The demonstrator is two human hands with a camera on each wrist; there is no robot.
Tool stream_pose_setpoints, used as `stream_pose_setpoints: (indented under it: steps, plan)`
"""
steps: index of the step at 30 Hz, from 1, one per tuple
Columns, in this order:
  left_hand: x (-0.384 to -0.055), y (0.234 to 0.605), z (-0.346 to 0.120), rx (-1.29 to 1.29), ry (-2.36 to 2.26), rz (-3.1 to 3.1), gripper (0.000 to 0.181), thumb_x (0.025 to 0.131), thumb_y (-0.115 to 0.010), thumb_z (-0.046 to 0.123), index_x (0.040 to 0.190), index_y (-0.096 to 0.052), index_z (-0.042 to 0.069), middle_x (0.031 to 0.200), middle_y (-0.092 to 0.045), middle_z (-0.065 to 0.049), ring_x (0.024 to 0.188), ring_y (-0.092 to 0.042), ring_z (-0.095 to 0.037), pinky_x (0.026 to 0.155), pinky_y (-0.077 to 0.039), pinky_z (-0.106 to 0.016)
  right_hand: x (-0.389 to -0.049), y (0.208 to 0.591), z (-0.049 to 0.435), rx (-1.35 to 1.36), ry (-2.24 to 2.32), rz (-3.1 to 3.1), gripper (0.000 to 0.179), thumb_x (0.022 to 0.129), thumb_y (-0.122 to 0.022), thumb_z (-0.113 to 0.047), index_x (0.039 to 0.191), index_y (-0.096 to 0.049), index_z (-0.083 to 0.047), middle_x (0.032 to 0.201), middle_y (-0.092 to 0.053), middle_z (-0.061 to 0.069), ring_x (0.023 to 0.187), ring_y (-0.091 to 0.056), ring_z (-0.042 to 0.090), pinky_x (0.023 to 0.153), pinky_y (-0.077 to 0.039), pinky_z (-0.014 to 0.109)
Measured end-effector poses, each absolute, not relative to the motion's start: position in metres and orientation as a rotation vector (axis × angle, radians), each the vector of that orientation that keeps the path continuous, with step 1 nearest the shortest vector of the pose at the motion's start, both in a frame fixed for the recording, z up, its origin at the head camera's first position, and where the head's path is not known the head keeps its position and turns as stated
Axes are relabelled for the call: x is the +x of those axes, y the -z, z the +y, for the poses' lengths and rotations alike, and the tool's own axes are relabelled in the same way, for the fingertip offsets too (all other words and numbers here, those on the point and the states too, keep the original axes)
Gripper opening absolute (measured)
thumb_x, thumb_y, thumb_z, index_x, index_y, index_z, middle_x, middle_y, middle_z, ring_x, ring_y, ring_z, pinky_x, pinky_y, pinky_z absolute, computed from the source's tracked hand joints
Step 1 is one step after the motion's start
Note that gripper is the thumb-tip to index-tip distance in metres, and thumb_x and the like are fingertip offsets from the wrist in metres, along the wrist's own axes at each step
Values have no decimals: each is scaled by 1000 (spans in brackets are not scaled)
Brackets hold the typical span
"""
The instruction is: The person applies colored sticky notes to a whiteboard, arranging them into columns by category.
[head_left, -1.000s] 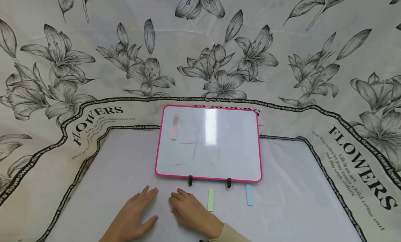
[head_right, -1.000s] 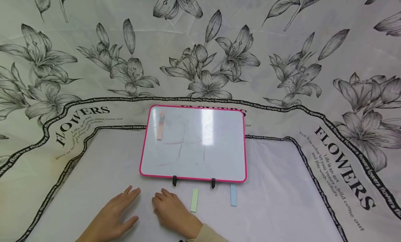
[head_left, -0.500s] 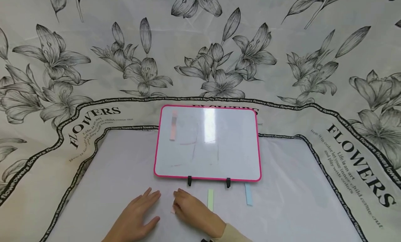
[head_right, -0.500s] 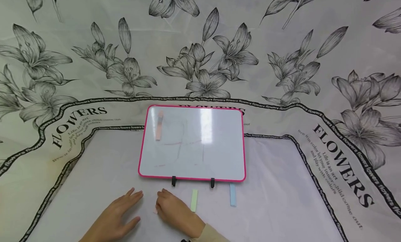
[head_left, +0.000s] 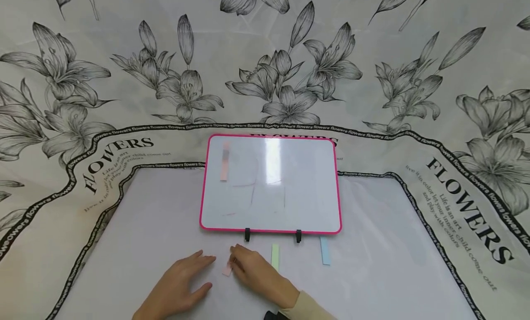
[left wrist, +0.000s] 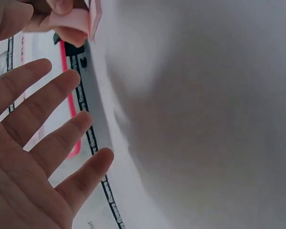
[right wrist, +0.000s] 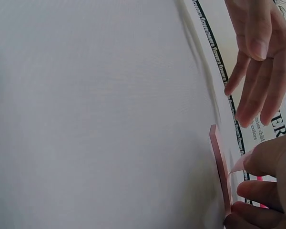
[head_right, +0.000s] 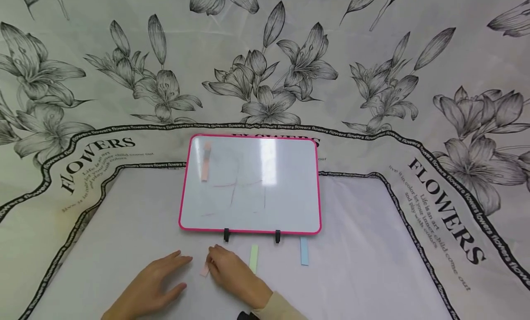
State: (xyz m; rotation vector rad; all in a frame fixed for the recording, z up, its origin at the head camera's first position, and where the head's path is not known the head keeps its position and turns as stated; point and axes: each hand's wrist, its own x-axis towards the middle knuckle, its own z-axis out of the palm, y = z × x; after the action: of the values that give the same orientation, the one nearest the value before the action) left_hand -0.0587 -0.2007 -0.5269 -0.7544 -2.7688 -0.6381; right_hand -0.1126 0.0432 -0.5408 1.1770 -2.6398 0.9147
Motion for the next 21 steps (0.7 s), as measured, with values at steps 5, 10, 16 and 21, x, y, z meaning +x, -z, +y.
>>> stream_pose_setpoints:
  steps: [5, 10, 16, 21]
  plan:
    - [-61, 536, -191, -855, 692, -2738, 47, 80, -84, 26, 125, -72, 17, 125, -72, 11, 119, -69, -26, 91, -59, -48, -118, 541, 50, 1163, -1106, -2629, 9, 96, -67, -1, 103, -68, -6, 107, -77, 8, 100, -72, 9, 85, -58, 20]
    - [-60, 543, -184, -886, 696, -2762, 35, 86, -80, 21, 120, -74, 23, 120, -72, 17, 118, -68, -21, 93, -57, -49, -121, 543, 56, 1204, -1232, -2590, 9, 96, -66, 1, 103, -68, -4, 109, -77, 12, 108, -73, 17, 92, -59, 27]
    - [-63, 546, -177, -919, 699, -2727, 35, 85, -81, 19, 119, -76, 23, 119, -72, 17, 118, -68, -20, 95, -56, -48, -122, 545, 56, 1236, -1296, -2564, 6, 98, -65, -2, 101, -66, -7, 106, -77, 9, 109, -73, 17, 96, -58, 27]
    - [-64, 548, -172, -954, 674, -2663, 39, 81, -83, 20, 119, -77, 23, 120, -73, 16, 119, -68, -23, 92, -57, -49, -121, 546, 57, 1250, -1310, -2531, 5, 99, -64, -3, 99, -65, -8, 104, -77, 7, 109, -73, 16, 97, -58, 28]
